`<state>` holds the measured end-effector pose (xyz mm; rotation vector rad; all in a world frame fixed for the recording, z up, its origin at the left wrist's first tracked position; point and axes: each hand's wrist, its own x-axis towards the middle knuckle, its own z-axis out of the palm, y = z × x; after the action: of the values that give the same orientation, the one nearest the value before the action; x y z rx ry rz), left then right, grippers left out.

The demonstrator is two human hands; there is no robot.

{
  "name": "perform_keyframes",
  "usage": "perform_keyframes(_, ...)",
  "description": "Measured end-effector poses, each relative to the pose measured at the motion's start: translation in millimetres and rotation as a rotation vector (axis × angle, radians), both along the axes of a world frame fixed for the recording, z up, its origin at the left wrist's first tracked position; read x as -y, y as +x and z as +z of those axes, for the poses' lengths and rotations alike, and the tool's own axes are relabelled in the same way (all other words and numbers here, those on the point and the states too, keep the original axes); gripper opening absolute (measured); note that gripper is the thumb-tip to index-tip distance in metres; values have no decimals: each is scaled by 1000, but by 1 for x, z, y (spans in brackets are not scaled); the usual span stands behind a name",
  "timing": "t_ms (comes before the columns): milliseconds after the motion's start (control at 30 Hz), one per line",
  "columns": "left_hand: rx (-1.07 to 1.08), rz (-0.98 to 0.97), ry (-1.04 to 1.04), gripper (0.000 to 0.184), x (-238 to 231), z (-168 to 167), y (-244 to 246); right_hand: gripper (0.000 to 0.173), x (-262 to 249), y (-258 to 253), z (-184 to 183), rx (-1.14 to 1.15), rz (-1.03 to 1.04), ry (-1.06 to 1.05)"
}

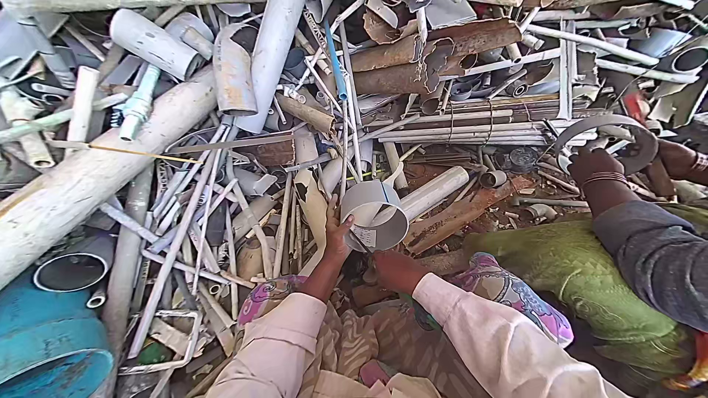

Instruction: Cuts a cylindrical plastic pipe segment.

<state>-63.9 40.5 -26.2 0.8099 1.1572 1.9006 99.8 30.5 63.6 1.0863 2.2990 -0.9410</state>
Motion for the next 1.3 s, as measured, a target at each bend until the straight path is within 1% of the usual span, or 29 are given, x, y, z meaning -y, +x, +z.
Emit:
perform_keyframes(133,-81,-43,-41,95,3,-2,4,35,-2,-2,-6,20,-8,-11)
perform_keyframes(200,-71,-34,-51,95,4,-5,5,34,0,-3,-7,29,-9,-10)
perform_keyframes(400,33,52,-37,86,2,0,9,36,13,-10,-4,62,-71,73)
perform_keyframes(533,102,61,-40,79,0,9,2,37,11,-8,4,42,-49,78)
perform_keyframes(667,54,25,-18,90,-1,11,-9,40,10,-3,6,24,4,54)
perform_keyframes(867,-4,-129,11,94,3,6,-5,36,3,1,1,52,8,55)
perform_keyframes(967,-7,-175,20,104,3,6,-5,37,0,3,2,53,-6,33)
perform_keyframes(1033,-6,-145,9,104,4,4,-2,37,4,2,4,57,-25,38)
perform_keyframes(1167,44,-10,-11,93,1,-3,6,38,17,-6,4,103,-71,56)
perform_keyframes(1300,69,52,2,93,1,-1,7,40,19,-9,1,101,-69,67)
